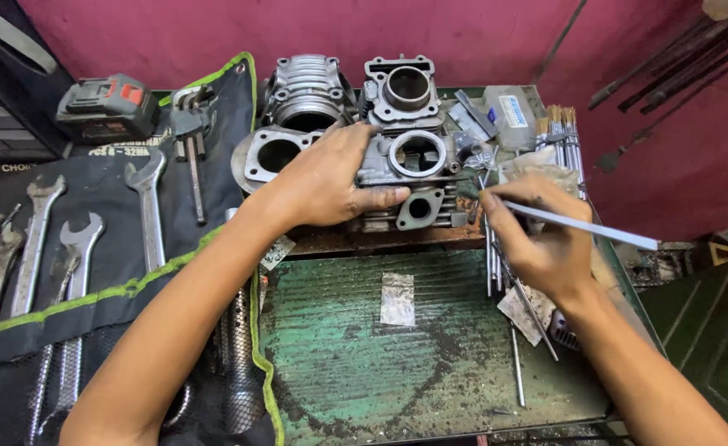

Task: Marking or cleaning a motorcycle engine cylinder head using a scribe tool

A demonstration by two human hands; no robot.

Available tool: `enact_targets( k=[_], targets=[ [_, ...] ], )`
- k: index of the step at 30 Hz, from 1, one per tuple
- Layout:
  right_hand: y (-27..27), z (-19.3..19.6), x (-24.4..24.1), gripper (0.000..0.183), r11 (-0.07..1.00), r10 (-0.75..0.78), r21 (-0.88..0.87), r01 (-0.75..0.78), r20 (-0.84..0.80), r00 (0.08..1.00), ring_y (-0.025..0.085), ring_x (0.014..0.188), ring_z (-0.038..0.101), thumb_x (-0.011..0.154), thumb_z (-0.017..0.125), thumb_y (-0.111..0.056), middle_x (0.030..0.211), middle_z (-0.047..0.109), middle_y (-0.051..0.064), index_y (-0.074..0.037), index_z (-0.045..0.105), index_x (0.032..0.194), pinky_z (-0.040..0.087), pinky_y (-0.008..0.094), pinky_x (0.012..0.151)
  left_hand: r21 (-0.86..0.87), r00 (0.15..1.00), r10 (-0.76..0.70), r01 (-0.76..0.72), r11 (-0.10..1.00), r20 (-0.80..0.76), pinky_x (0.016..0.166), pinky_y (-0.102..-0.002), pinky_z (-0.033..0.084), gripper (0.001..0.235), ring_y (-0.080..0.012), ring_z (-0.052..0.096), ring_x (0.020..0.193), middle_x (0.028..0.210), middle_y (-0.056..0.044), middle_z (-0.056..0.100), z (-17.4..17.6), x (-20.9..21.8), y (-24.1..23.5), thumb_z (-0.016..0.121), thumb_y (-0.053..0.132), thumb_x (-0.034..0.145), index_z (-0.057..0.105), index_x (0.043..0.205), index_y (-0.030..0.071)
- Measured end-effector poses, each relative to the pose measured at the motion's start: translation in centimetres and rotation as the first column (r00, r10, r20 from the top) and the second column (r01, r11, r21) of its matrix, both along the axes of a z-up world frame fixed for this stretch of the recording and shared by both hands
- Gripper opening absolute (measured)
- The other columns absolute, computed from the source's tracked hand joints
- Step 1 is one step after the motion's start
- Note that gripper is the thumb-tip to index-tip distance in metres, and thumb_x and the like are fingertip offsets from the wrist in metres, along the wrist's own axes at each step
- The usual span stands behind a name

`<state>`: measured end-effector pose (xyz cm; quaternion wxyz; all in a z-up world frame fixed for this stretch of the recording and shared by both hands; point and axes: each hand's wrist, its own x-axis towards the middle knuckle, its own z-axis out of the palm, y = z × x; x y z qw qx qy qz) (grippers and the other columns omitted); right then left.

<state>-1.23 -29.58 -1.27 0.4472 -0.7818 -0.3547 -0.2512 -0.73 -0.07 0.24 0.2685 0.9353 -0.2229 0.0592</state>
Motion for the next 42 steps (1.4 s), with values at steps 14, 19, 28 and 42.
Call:
enact_targets(
  k=[14, 19, 28, 42],
  targets=[
    [2.5, 1.6, -2.7, 0.010, 0.983, 0.165, -0.111, -0.148, 0.168, 0.972, 0.034, 0.071, 0.075, 0.090, 0.075, -0.002, 0.084, 0.075, 0.016, -0.003, 0.080, 0.098, 0.060, 0.041, 0.064, 0.053, 1.000, -0.006, 0.006, 0.999, -0.014, 0.123, -0.057, 0.020, 0.102, -0.0457, 0.041, 0.143, 0.140, -0.035, 0.052, 1.2, -0.1, -0.2, 0.057, 0.076, 0.087, 0.039, 0.144, -0.007],
    [2.9, 2.3, -3.3, 0.008, 0.975, 0.202, -0.114, -0.189, 0.121, 0.972, 0.038, 0.069, 0.074, 0.090, 0.074, -0.001, 0.082, 0.073, 0.018, -0.002, 0.079, 0.096, 0.059, 0.044, 0.061, 0.072, 1.000, -0.007, 0.007, 0.997, 0.006, 0.123, -0.057, 0.020, 0.105, -0.0457, 0.041, 0.143, 0.140, -0.034, 0.053, 1.4, -0.3, -0.2, 0.055, 0.078, 0.087, 0.039, 0.145, -0.008],
    [1.0, -0.9, -1.1, 0.010, 0.990, 0.140, -0.083, -0.117, 0.375, 0.917, 0.031, 0.064, 0.072, 0.084, 0.080, -0.005, 0.082, 0.073, 0.016, -0.004, 0.081, 0.094, 0.059, 0.039, 0.060, -0.034, 0.973, -0.136, 0.145, 0.989, 0.184, 0.119, -0.060, 0.032, 0.081, -0.0455, 0.048, 0.139, 0.142, -0.026, 0.051, 0.3, 0.1, 0.0, 0.062, 0.060, 0.094, 0.033, 0.156, 0.017],
    [-1.6, -0.3, 1.5, 0.005, 0.999, 0.018, -0.038, 0.002, 0.513, 0.858, 0.037, 0.069, 0.070, 0.091, 0.082, -0.002, 0.086, 0.072, 0.018, -0.001, 0.081, 0.096, 0.055, 0.045, 0.066, 0.104, 0.963, 0.009, -0.038, 0.994, 0.268, 0.107, -0.058, 0.048, 0.119, -0.0518, 0.055, 0.129, 0.136, -0.030, 0.052, -0.6, -0.7, -0.7, 0.086, 0.059, 0.068, 0.027, 0.160, 0.015]
  ],
)
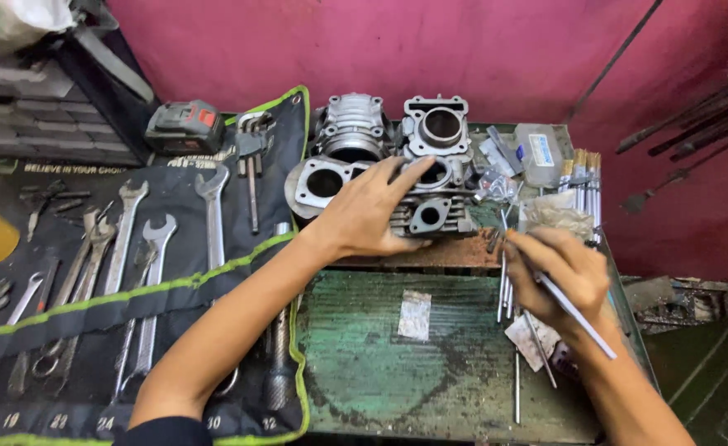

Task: Marking or cleaning a motorcycle engine cylinder head using a scribe tool

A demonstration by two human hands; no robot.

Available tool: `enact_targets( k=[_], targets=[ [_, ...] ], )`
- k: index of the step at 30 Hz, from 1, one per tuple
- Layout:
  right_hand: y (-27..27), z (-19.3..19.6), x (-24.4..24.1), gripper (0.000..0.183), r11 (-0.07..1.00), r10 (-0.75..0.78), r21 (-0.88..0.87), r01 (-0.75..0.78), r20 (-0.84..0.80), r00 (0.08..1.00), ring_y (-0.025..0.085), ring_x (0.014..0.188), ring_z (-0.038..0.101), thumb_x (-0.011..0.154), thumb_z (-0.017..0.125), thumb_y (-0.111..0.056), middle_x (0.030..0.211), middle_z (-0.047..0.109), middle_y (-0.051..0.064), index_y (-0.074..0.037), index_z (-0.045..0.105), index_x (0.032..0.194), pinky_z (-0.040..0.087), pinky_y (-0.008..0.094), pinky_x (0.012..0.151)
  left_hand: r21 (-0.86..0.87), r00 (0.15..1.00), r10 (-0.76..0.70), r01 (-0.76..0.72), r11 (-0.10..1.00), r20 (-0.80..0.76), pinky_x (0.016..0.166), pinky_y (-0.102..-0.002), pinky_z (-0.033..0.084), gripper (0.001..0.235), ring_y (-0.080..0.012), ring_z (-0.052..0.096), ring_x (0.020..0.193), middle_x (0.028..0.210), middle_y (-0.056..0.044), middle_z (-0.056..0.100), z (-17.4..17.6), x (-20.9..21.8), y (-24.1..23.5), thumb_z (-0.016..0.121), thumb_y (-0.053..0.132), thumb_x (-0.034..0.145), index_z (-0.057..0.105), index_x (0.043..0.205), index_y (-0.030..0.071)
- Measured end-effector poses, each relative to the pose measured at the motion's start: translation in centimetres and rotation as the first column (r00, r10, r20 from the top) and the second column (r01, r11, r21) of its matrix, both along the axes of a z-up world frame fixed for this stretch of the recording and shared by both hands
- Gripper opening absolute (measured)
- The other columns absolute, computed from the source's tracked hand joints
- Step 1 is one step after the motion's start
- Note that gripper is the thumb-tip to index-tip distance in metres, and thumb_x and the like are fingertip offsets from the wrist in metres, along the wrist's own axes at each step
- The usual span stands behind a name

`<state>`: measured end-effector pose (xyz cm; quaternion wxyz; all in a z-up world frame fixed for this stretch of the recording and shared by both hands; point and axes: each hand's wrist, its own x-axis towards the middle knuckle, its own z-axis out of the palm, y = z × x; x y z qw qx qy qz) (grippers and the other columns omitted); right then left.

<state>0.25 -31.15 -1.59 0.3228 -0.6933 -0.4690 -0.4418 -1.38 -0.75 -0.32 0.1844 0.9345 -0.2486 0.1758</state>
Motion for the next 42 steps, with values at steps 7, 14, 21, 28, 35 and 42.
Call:
enact_targets(
  k=[7, 14, 21, 28, 35, 42],
  targets=[
    [0.8, 3.5, -2.4, 0.009, 0.997, -0.061, -0.044, 0.057, -0.108, 0.992, 0.035, 0.089, 0.072, 0.104, 0.074, 0.001, 0.103, 0.073, 0.025, 0.009, 0.078, 0.107, 0.057, 0.042, 0.084, 0.017, 0.990, -0.118, 0.117, 0.993, 0.071, 0.106, -0.054, 0.046, 0.113, -0.0497, 0.054, 0.126, 0.144, -0.034, 0.046, -1.1, -0.3, 0.1, 0.089, 0.054, 0.072, 0.027, 0.159, 0.018],
    [2.2, 3.1, -1.7, 0.008, 1.000, 0.016, -0.023, -0.020, -0.165, 0.986, 0.036, 0.089, 0.067, 0.107, 0.073, 0.006, 0.103, 0.072, 0.027, 0.013, 0.075, 0.111, 0.053, 0.043, 0.087, -0.015, 0.971, -0.227, 0.229, 0.973, 0.077, 0.109, -0.056, 0.049, 0.123, -0.0446, 0.056, 0.130, 0.143, -0.032, 0.049, -1.0, -4.4, -1.0, 0.078, 0.072, 0.082, 0.003, 0.165, 0.019],
    [2.2, 3.2, -3.6, 0.007, 0.999, 0.026, 0.034, -0.012, -0.434, 0.901, 0.029, 0.093, 0.067, 0.108, 0.069, 0.000, 0.102, 0.072, 0.018, 0.004, 0.074, 0.106, 0.048, 0.038, 0.091, -0.182, 0.984, -0.063, 0.094, 0.979, 0.169, 0.101, -0.047, 0.049, 0.107, -0.0440, 0.062, 0.116, 0.130, -0.029, 0.059, -1.7, -4.1, -0.6, 0.074, 0.070, 0.081, 0.030, 0.158, 0.010],
    [2.6, 2.1, -1.4, 0.008, 0.954, 0.286, 0.255, -0.156, -0.624, 0.727, 0.024, 0.069, 0.068, 0.101, 0.072, -0.005, 0.079, 0.065, 0.016, 0.002, 0.076, 0.103, 0.052, 0.037, 0.071, -0.233, 0.988, -0.003, 0.040, 0.972, 0.156, 0.110, -0.054, 0.046, 0.104, -0.0427, 0.064, 0.120, 0.125, -0.024, 0.062, -2.4, -3.2, -0.6, 0.084, 0.069, 0.065, 0.050, 0.147, 0.015],
    [1.9, 2.4, -1.3, 0.005, 0.987, 0.158, 0.091, -0.129, -0.547, 0.822, 0.031, 0.066, 0.066, 0.093, 0.083, -0.002, 0.076, 0.064, 0.017, -0.001, 0.080, 0.097, 0.050, 0.038, 0.065, -0.202, 0.986, -0.025, 0.058, 0.978, 0.163, 0.111, -0.060, 0.041, 0.117, -0.0439, 0.063, 0.121, 0.127, -0.024, 0.061, -1.9, -3.5, -0.7, 0.076, 0.085, 0.060, 0.048, 0.148, 0.013],
    [4.3, 4.0, -5.4, 0.007, 0.976, 0.196, 0.004, -0.217, -0.452, 0.870, 0.034, 0.059, 0.068, 0.087, 0.079, -0.001, 0.073, 0.070, 0.015, -0.005, 0.080, 0.093, 0.053, 0.040, 0.058, -0.177, 0.988, -0.009, 0.037, 0.984, 0.156, 0.114, -0.059, 0.039, 0.126, -0.0396, 0.062, 0.124, 0.131, -0.020, 0.058, -2.0, -3.4, -0.7, 0.077, 0.087, 0.057, 0.042, 0.154, 0.015]
  ],
)
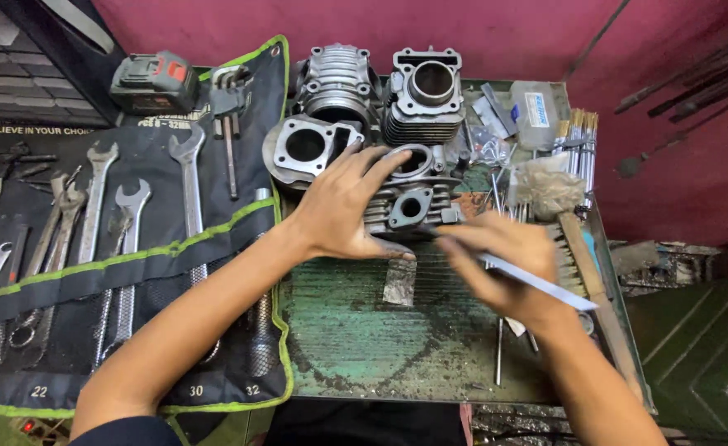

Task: Marking or cleaning a motorcycle engine cylinder head using a scribe tool

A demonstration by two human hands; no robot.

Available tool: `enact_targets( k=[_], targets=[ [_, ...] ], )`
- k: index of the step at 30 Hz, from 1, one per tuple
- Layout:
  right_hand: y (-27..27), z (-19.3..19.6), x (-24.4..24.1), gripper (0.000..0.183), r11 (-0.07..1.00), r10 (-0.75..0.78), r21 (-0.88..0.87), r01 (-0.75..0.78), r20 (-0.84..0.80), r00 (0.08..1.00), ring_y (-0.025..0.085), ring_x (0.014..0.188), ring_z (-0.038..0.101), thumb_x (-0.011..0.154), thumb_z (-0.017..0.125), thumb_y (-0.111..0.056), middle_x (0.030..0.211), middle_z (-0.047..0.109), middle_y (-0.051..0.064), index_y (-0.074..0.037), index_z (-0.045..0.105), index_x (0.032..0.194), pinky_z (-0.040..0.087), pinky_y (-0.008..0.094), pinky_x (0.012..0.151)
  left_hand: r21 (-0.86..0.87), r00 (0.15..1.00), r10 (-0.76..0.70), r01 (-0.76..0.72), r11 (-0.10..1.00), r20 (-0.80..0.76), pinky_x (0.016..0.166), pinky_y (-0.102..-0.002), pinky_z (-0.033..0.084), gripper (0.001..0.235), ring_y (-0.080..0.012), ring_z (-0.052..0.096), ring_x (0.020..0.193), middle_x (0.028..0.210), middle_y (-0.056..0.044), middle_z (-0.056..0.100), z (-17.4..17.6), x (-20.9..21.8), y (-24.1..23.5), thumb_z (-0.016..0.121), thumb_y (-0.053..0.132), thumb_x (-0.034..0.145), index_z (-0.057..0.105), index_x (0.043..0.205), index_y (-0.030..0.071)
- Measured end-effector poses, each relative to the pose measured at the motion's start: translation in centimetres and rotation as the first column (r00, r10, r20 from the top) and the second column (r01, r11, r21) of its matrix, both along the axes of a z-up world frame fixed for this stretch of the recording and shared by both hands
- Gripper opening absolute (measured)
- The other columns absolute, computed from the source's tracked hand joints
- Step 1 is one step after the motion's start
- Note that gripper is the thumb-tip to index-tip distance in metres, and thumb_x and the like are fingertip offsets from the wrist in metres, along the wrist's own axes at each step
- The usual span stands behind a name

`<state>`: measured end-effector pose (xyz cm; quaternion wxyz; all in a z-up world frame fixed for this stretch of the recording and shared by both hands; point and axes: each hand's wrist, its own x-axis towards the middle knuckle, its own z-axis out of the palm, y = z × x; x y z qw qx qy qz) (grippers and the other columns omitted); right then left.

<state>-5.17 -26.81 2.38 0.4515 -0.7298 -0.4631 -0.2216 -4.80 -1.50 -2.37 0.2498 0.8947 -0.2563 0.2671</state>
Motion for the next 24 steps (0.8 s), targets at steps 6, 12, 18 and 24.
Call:
enact_targets(
  k=[6, 12, 18, 24],
  targets=[
    [-3.9, -1.9, 3.0, 0.008, 0.979, -0.170, -0.020, 0.203, 0.470, 0.866, 0.031, 0.057, 0.064, 0.090, 0.082, 0.001, 0.075, 0.068, 0.014, 0.001, 0.081, 0.098, 0.053, 0.040, 0.060, -0.005, 0.999, -0.010, 0.010, 1.000, 0.042, 0.112, -0.059, 0.042, 0.113, -0.0440, 0.063, 0.122, 0.129, -0.024, 0.059, 0.2, -0.1, 0.0, 0.073, 0.087, 0.063, 0.049, 0.144, 0.012],
    [-0.9, -2.2, 0.7, 0.007, 0.995, 0.056, -0.095, -0.021, 0.377, 0.925, 0.030, 0.055, 0.067, 0.087, 0.074, -0.004, 0.075, 0.070, 0.016, 0.000, 0.078, 0.092, 0.054, 0.038, 0.052, 0.023, 0.997, 0.004, -0.005, 1.000, 0.072, 0.111, -0.058, 0.042, 0.115, -0.0433, 0.065, 0.119, 0.129, -0.024, 0.060, 0.3, -0.1, 0.3, 0.067, 0.091, 0.063, 0.048, 0.144, 0.011],
    [-4.5, -4.0, 3.8, 0.009, 0.971, -0.233, 0.083, 0.224, 0.537, 0.811, 0.029, 0.057, 0.064, 0.091, 0.083, -0.006, 0.077, 0.070, 0.014, 0.001, 0.082, 0.096, 0.054, 0.042, 0.060, 0.060, 0.994, 0.028, -0.034, 0.998, 0.103, 0.113, -0.056, 0.040, 0.110, -0.0399, 0.068, 0.117, 0.122, -0.024, 0.064, 0.4, 0.2, 0.8, 0.068, 0.088, 0.065, 0.049, 0.141, 0.011],
    [-1.4, -3.6, 2.7, 0.010, 0.998, -0.023, -0.050, 0.046, 0.392, 0.920, 0.034, 0.064, 0.071, 0.088, 0.076, -0.001, 0.082, 0.074, 0.017, 0.000, 0.079, 0.098, 0.057, 0.041, 0.060, 0.023, 0.999, 0.011, -0.012, 1.000, 0.052, 0.110, -0.057, 0.044, 0.107, -0.0413, 0.068, 0.116, 0.122, -0.025, 0.064, 0.3, 0.3, 0.8, 0.069, 0.084, 0.066, 0.048, 0.141, 0.011]
  ],
)
